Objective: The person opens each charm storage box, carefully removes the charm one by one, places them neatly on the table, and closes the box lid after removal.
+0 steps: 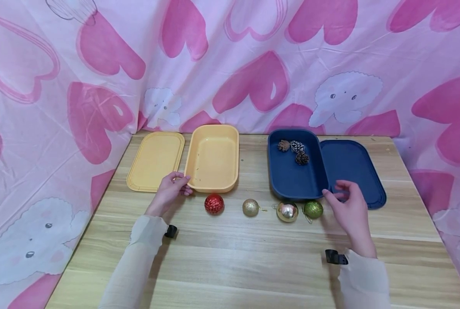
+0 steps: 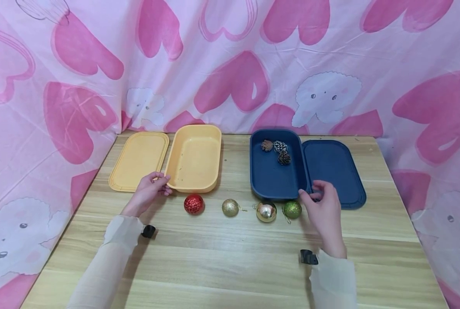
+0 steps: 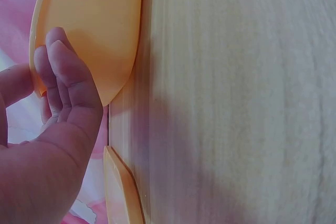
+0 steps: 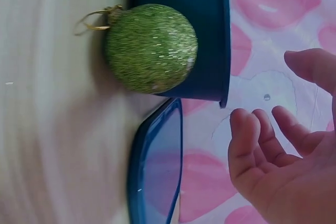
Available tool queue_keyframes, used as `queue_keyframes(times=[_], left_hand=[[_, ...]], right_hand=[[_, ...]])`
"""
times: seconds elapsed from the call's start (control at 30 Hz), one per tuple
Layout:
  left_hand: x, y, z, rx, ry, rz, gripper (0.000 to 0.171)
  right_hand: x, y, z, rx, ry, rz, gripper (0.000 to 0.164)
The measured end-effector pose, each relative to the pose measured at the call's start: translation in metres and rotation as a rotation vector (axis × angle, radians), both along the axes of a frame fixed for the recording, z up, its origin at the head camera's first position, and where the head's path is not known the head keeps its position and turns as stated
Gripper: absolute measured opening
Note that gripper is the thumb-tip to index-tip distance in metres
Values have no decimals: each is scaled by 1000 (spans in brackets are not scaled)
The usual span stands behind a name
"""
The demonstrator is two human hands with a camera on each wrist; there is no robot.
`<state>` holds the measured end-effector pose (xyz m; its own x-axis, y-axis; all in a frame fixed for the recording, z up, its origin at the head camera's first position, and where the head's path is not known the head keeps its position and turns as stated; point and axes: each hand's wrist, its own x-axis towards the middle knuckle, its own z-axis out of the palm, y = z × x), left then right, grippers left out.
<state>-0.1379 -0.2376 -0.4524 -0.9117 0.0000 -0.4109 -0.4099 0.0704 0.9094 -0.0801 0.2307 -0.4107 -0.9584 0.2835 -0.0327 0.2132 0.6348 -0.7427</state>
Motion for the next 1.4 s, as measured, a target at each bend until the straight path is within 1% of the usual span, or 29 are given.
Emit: queue_keyframes(times=[0.13,0.23,0.4,0.47,0.57,0.63,0.8,1.0,1.27,1.4], left_hand=[[0,0,0,-5,-4,-1,19],[-1,-1,-2,0,-2,-2,19],[0,-1,-1,-2,0,-8,19],[0,-1,0,-4,-1,-7,20],[0,-1,0,-6,0,-9,21],[0,-1,0,-11,-5,-7,21],[0,-1,0,-18,-5,-9,21],[-1,-1,0,-17,-7,-9,21],[-1,0,-1,-18,-10,-7,22],[-1,-1,-1,-13,-12,-10,22]], right_hand=[[-9,0,5,0,8,61,56],[-17,0,8,26,30,123,54],[-35,3,12,97,98,270,48],[-44,5,15,121,103,331,47],[-57,8,20,151,71,410,49],[-64,9,23,173,46,446,51],[-78,10,27,234,5,507,52],[-93,9,25,288,-61,585,51],[-118,-2,24,459,-170,668,50],[-129,-10,22,575,-190,713,51]])
